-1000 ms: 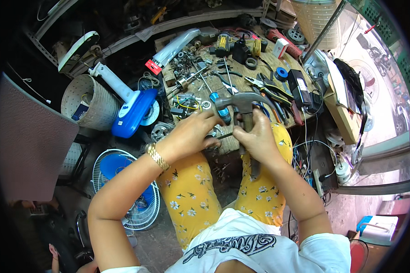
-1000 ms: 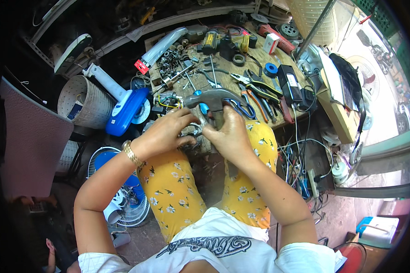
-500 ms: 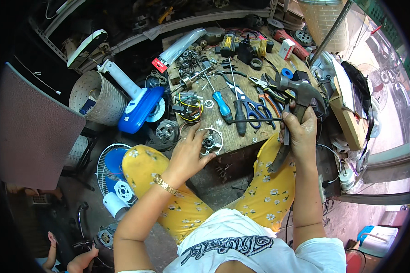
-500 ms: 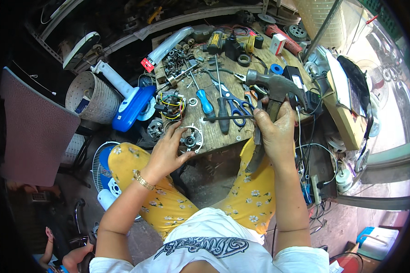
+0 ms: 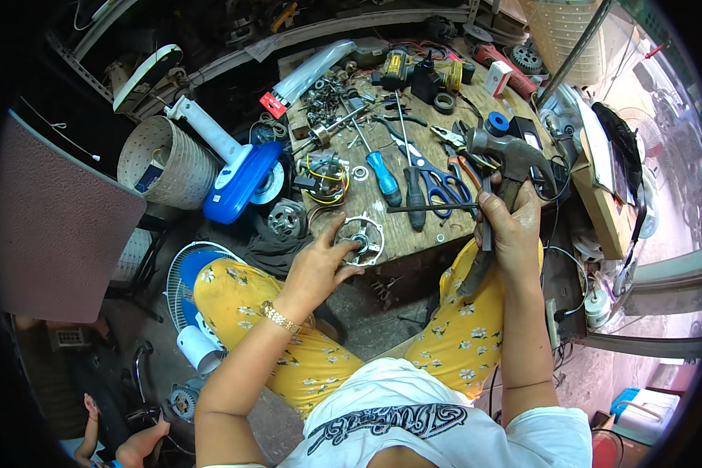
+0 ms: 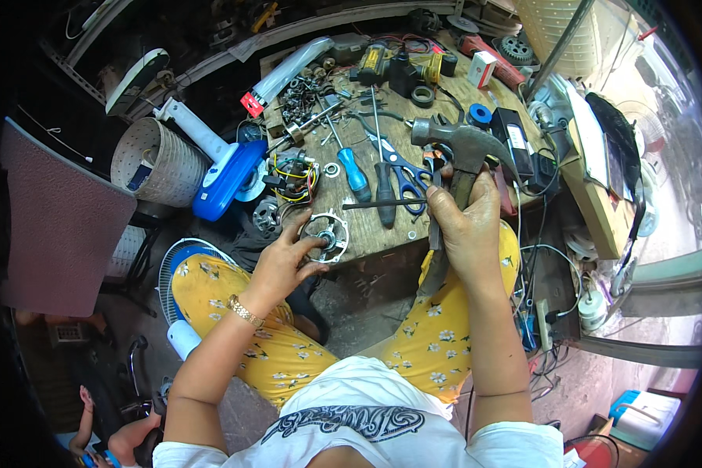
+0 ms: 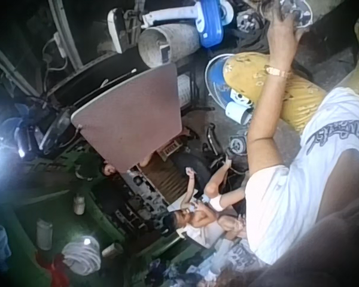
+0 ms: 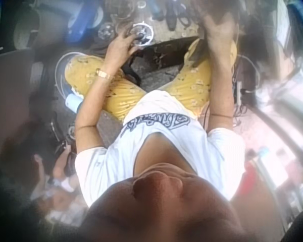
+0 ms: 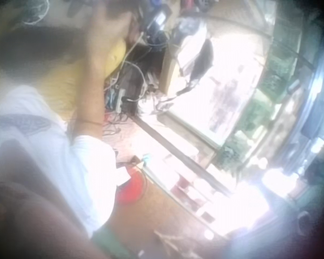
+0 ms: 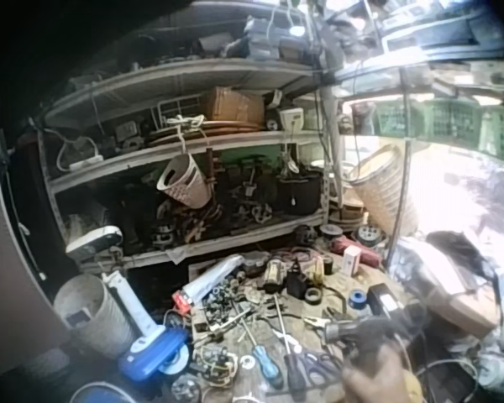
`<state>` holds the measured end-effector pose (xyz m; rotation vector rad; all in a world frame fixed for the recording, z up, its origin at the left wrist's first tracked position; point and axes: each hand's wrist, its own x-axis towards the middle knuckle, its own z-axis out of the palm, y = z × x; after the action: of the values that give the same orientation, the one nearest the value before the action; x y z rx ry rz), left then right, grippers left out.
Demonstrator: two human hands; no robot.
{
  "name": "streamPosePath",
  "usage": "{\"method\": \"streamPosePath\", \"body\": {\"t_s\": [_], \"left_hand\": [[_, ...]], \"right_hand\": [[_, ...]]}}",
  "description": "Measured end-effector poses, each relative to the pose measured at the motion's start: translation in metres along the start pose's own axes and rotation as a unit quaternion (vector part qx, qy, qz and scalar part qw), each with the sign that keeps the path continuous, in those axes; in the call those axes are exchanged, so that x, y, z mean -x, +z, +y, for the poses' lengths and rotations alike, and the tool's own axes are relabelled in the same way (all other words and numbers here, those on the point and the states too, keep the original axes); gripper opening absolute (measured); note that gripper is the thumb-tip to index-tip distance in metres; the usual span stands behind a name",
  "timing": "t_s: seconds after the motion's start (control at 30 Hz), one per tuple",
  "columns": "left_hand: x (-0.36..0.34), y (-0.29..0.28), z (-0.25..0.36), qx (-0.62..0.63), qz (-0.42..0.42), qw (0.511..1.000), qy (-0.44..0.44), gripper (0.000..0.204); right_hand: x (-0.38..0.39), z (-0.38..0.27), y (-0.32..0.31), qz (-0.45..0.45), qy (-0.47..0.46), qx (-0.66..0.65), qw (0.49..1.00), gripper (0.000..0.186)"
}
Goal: The person repairs an electric fan motor by using a screwdriver to remove screws, using pliers to pull at internal components, and using a hammer to tap a metal shaft into the motor housing.
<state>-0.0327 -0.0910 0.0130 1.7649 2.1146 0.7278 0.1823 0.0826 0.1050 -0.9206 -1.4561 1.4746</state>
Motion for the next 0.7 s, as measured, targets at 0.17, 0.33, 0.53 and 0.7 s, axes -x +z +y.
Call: {"method": "streamPosePath", "body": {"t_s": [0.17, 0.33, 0.53, 0.7], "left_hand": [[-0.001, -0.001, -0.006, 0.046, 0.016, 0.999, 0.016, 0.063], [-0.003, 0.005, -0.014, 0.135, 0.011, 0.991, -0.012, 0.078], [-0.006, 0.005, -0.022, 0.145, -0.02, 0.989, 0.029, 0.083], [-0.012, -0.004, -0.024, 0.156, -0.055, 0.986, 0.028, 0.082]], "right_hand": [[-0.003, 0.004, 0.002, -0.04, -0.029, 0.059, 0.997, 0.028], [-0.011, 0.016, 0.021, -0.12, -0.188, 0.212, 0.952, 0.031], [-0.016, 0.026, 0.051, -0.195, -0.217, 0.287, 0.912, 0.024], [-0.017, 0.025, 0.067, -0.226, -0.219, 0.275, 0.909, 0.025]]}}
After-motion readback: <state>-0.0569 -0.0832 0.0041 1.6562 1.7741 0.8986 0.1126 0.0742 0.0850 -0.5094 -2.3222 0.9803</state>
